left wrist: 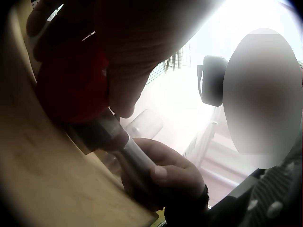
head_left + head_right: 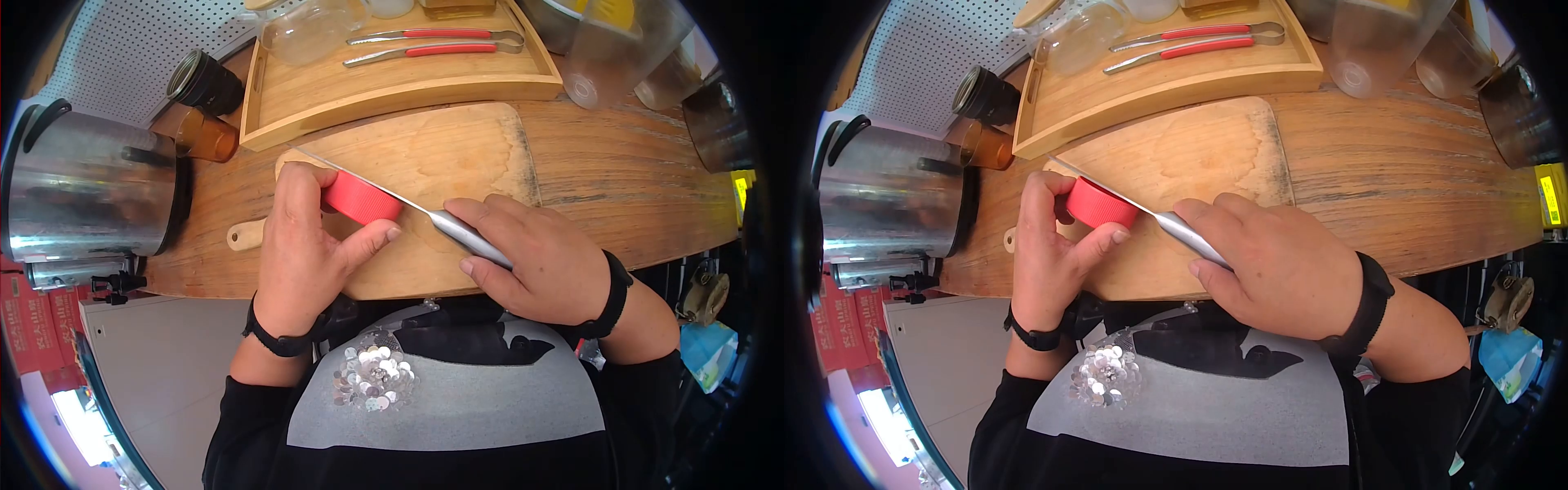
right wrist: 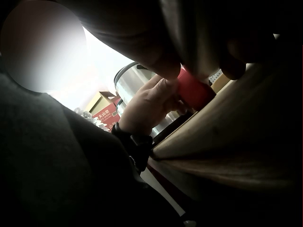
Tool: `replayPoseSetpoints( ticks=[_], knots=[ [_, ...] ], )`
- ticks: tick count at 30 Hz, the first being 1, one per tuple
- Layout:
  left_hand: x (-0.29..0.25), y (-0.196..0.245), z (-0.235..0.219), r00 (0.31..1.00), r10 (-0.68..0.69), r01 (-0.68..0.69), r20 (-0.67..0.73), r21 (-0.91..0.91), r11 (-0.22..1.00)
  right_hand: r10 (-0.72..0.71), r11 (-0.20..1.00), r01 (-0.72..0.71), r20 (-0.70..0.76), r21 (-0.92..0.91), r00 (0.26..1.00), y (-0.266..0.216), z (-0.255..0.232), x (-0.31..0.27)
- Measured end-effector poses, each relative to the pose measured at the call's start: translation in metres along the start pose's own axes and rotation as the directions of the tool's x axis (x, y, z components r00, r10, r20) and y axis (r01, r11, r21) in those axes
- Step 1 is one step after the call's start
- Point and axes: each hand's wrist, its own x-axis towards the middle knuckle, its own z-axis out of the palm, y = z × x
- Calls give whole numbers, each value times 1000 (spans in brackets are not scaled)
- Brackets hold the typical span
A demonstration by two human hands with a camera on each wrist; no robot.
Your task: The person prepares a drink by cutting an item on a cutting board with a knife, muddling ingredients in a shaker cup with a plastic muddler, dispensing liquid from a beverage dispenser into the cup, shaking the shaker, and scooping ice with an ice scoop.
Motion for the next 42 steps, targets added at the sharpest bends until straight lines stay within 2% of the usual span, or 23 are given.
replayPoseSetpoints(
  ticks=[6,9,11,14,18,20,24,26,30,32,38,42],
  knots=[
    [-1,0,1,1000,3,-3,-10,-6,1000,27,999,-27,13,-18,1000,-2,0,0],
    [-2,-2,3,999,24,-24,-33,-5,1000,1,1000,-1,-4,0,1000,2,1,-1],
    [-1,-3,3,998,39,-39,-53,2,999,-65,997,67,-49,32,997,6,3,-1],
    [-1,-4,4,998,31,-32,-55,-25,999,-72,996,75,-79,47,994,1,-1,-2],
    [-1,-2,3,998,33,-33,-56,-10,999,-65,998,67,-80,19,995,-1,-1,-3],
    [-1,-2,3,998,27,-27,-55,0,1000,-8,1000,8,-24,-7,1000,1,3,-3],
    [-1,-2,4,998,26,-26,-59,2,1000,-12,1000,11,-37,-13,999,1,4,-3],
    [-2,-2,3,997,37,-36,-61,10,999,42,999,-40,47,-25,998,-2,1,-3],
    [-1,-2,4,998,30,-30,-64,-3,1000,22,1000,-22,36,2,999,1,1,-4],
    [-1,-3,4,997,25,-25,-70,3,1000,-40,999,40,-21,30,999,3,2,-3],
    [-2,-3,4,998,22,-23,-67,-17,1000,-52,997,57,-88,58,995,-6,2,-2],
    [-2,-3,4,998,23,-25,-66,-21,999,2,1000,-2,-16,-11,1000,-2,5,-2]
  ],
)
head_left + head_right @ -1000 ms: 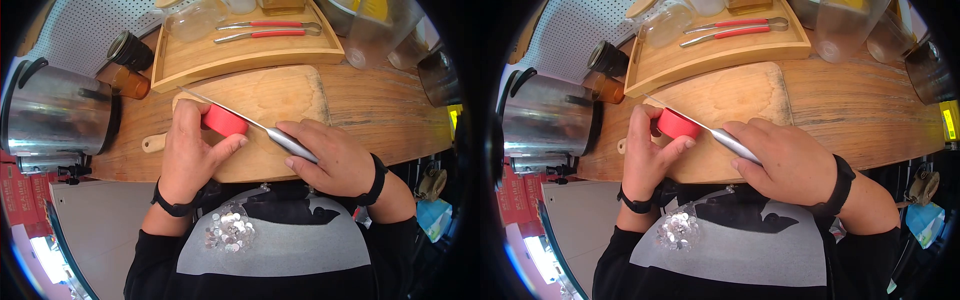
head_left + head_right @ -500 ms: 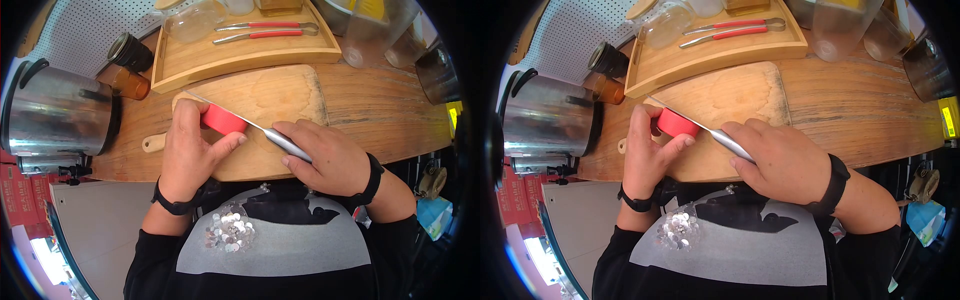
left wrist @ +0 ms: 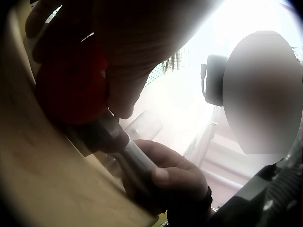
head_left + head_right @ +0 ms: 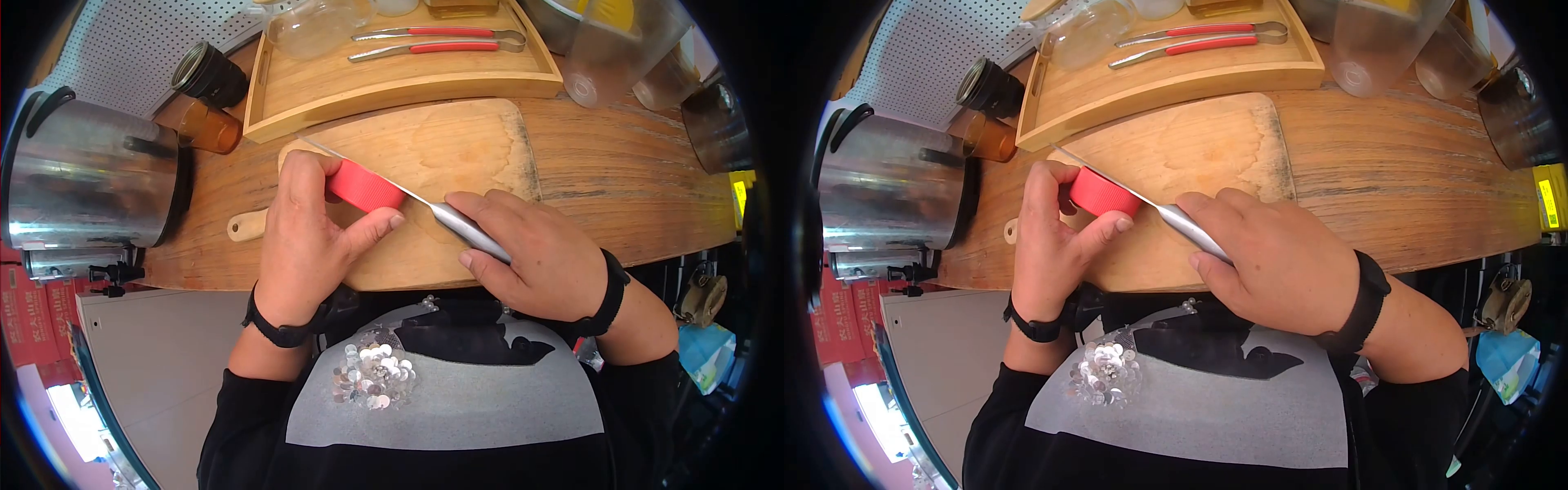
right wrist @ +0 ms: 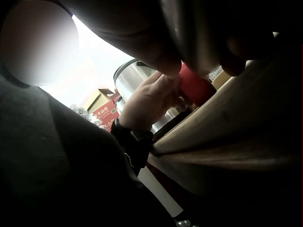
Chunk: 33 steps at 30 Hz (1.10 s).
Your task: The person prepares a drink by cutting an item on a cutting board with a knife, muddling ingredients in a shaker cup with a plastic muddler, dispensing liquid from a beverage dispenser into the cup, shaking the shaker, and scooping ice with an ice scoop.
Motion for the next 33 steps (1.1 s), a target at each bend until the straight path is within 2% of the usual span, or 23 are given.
replayPoseSetpoints(
  ticks=[9,11,14,17,20,26,33],
  knots=[
    [0,2,0,1000,-14,14,-3,8,1000,-8,1000,7,-20,-13,1000,3,2,-1],
    [0,2,0,1000,-11,11,-4,11,1000,-84,996,86,-75,31,994,8,4,-1],
    [0,1,1,1000,-21,21,-5,17,1000,-26,999,26,-9,40,1000,3,-2,-2],
    [0,0,0,1000,-18,18,-4,18,1000,-54,996,58,-69,62,996,0,-2,-1],
    [0,1,0,1000,-17,17,-2,21,1000,-28,1000,28,-29,-4,999,1,0,0],
    [1,5,-2,998,-52,52,39,1,999,-19,1000,18,-31,-10,999,1,2,1],
    [0,3,-2,999,-11,11,32,8,1000,-40,999,41,-36,14,999,5,3,2]
  ],
)
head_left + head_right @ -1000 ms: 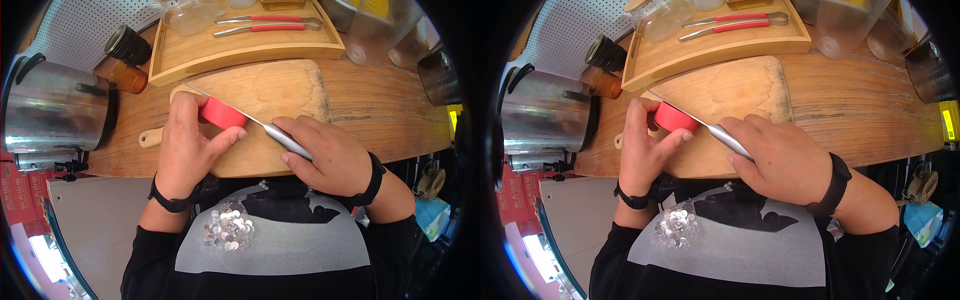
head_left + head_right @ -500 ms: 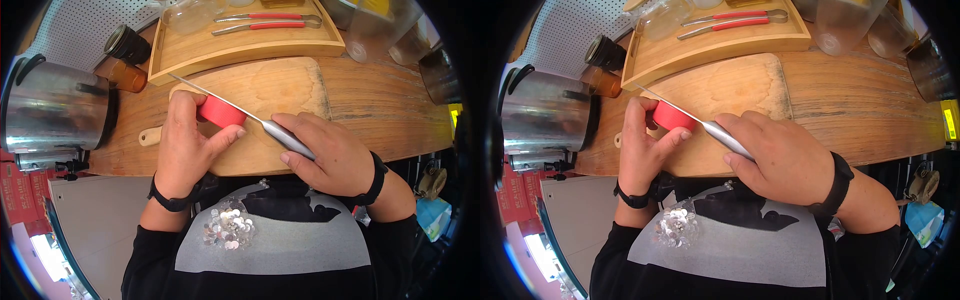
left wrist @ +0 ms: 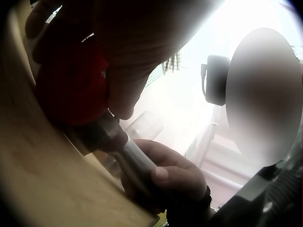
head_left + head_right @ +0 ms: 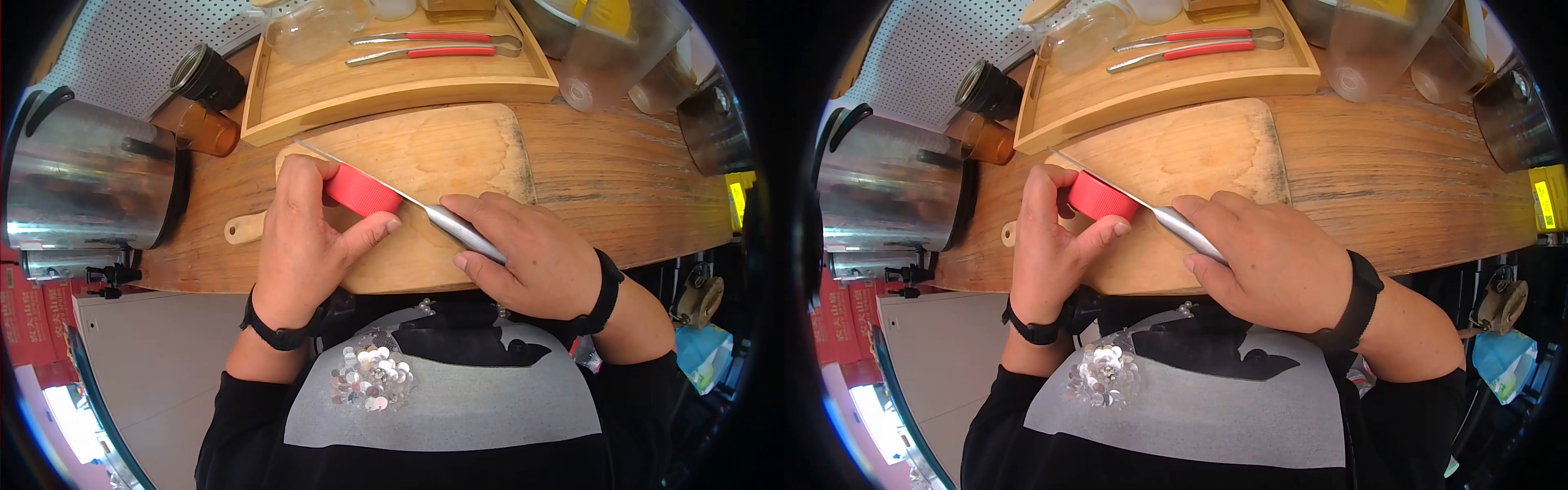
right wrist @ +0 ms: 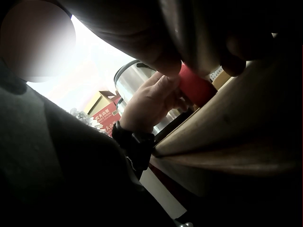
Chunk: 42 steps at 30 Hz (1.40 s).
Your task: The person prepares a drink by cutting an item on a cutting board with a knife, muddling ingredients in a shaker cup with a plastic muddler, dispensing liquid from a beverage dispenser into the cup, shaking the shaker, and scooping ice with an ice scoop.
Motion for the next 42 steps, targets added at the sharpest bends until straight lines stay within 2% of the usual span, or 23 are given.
replayPoseSetpoints(
  ticks=[9,12,14,18,20,23,30,32,36,38,42],
  knots=[
    [1,1,-1,1000,-1,1,8,-5,1000,-12,1000,13,-15,19,1000,-6,-3,1],
    [0,0,0,1000,5,-5,-2,-1,1000,5,999,-5,-2,-34,1000,-4,0,1],
    [1,1,0,1000,8,-8,-16,2,1000,91,994,-84,114,-66,989,-9,-5,3],
    [1,2,-2,1000,-7,7,8,-1,1000,103,994,-97,123,-58,987,-8,-3,2],
    [0,1,0,1000,-10,10,5,0,1000,4,1000,-4,-5,-26,1000,-3,2,1],
    [1,0,1,999,7,-8,-34,-14,1000,-14,1000,14,-5,-10,1000,0,0,1],
    [0,2,-1,1000,10,-10,-7,-12,1000,-42,999,42,-44,12,998,-7,-5,1],
    [1,1,-1,1000,3,-3,4,-20,1000,6,1000,-6,12,-5,1000,-7,-5,1],
    [0,2,-1,1000,8,-8,-2,-7,1000,3,1000,-3,9,-21,1000,-5,-1,3],
    [1,1,-1,1000,12,-12,-4,0,1000,85,996,-83,121,-24,989,-8,-6,4],
    [1,2,-1,1000,20,-20,-3,-8,1000,77,997,-74,117,-26,990,-6,-5,4]
  ],
)
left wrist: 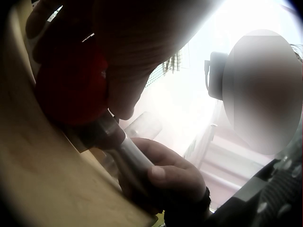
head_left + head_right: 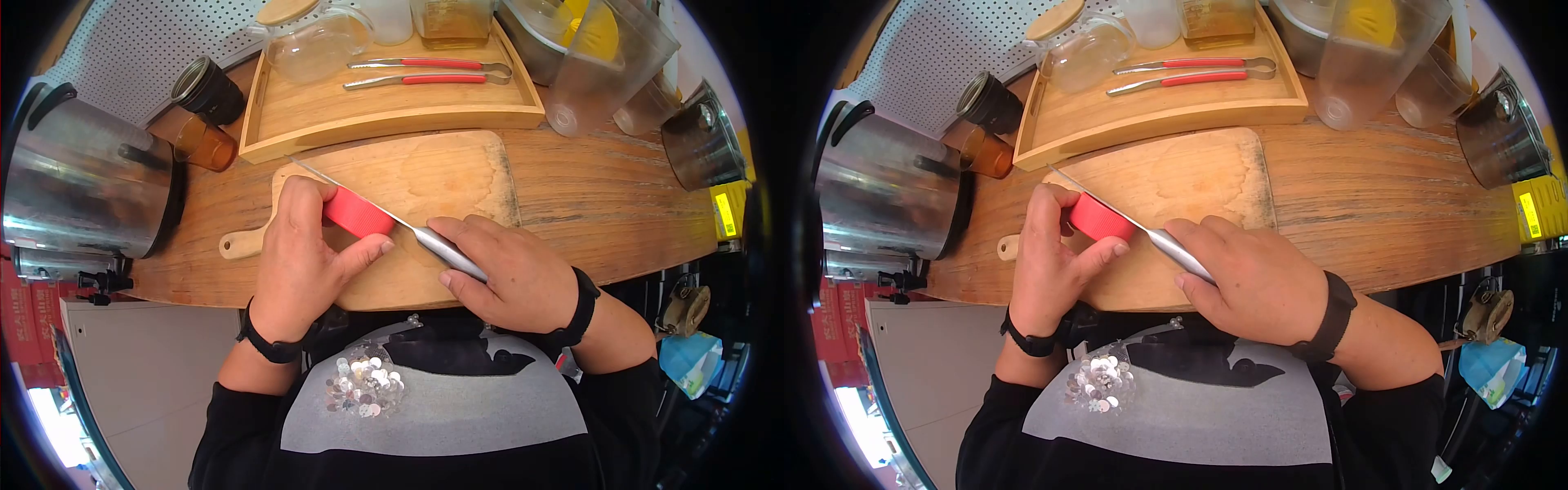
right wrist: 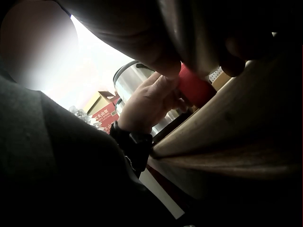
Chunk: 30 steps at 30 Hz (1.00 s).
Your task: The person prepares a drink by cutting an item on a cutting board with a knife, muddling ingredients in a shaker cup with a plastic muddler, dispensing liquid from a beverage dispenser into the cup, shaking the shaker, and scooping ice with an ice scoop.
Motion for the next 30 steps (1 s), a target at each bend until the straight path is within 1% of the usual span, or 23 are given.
replayPoseSetpoints(
  ticks=[5,9,12,14,21,27,29,30],
  knots=[
    [-1,2,0,1000,-6,6,0,7,1000,-48,998,48,-11,33,999,4,-3,1],
    [-2,-1,1,1000,-22,22,2,-14,1000,-63,998,64,-39,21,997,0,-4,0],
    [-2,-1,0,1000,-24,24,4,-13,1000,-38,999,38,-31,31,999,-4,-5,1],
    [-2,1,0,999,-32,32,14,-17,999,10,1000,-10,7,-26,1000,-3,-3,2],
    [-1,1,-1,1000,-17,18,7,-24,1000,12,999,-12,-3,-41,1000,-3,-1,2],
    [-1,2,-1,1000,-11,12,3,-30,999,-2,1000,2,2,-14,1000,-3,-5,1],
    [-2,2,-1,1000,-6,5,-8,-37,999,-29,999,28,-51,-17,998,-4,-4,-1],
    [-2,1,-1,1000,11,-11,-12,-31,999,-32,999,31,-47,-18,998,-4,-4,-1]
  ],
)
